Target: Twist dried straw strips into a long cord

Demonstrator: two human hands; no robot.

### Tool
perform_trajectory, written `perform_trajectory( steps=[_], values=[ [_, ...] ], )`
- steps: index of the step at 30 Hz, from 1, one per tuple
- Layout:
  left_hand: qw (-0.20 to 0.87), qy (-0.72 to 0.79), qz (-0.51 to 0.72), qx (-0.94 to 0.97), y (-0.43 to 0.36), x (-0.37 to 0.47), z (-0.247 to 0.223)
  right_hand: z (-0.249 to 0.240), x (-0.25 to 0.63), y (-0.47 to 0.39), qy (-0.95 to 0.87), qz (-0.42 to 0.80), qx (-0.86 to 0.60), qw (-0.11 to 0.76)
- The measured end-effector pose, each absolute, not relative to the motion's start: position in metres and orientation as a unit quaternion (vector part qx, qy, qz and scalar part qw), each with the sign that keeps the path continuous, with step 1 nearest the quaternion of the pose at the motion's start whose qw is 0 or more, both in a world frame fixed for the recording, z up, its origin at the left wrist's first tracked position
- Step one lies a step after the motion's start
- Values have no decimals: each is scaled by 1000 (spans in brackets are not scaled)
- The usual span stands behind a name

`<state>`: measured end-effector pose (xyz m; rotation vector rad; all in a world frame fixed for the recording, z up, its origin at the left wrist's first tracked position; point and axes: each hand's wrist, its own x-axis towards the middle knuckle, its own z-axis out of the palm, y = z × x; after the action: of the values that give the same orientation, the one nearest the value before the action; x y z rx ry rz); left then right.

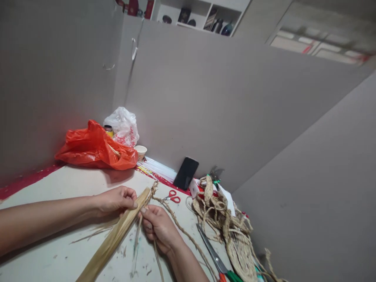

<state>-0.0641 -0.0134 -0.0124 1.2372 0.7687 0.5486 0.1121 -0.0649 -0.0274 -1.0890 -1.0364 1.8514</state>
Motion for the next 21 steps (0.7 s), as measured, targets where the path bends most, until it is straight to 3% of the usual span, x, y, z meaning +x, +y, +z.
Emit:
perform_trajectory(
  steps=[16, 21],
  values=[
    [774, 326, 178, 513, -21, -68, -9, -24, 106, -70, -430, 665, -486, 369],
    [772, 324, 259, 482, -15, -69, -7, -19, 108, -69, -410, 675, -482, 378]
  ],
)
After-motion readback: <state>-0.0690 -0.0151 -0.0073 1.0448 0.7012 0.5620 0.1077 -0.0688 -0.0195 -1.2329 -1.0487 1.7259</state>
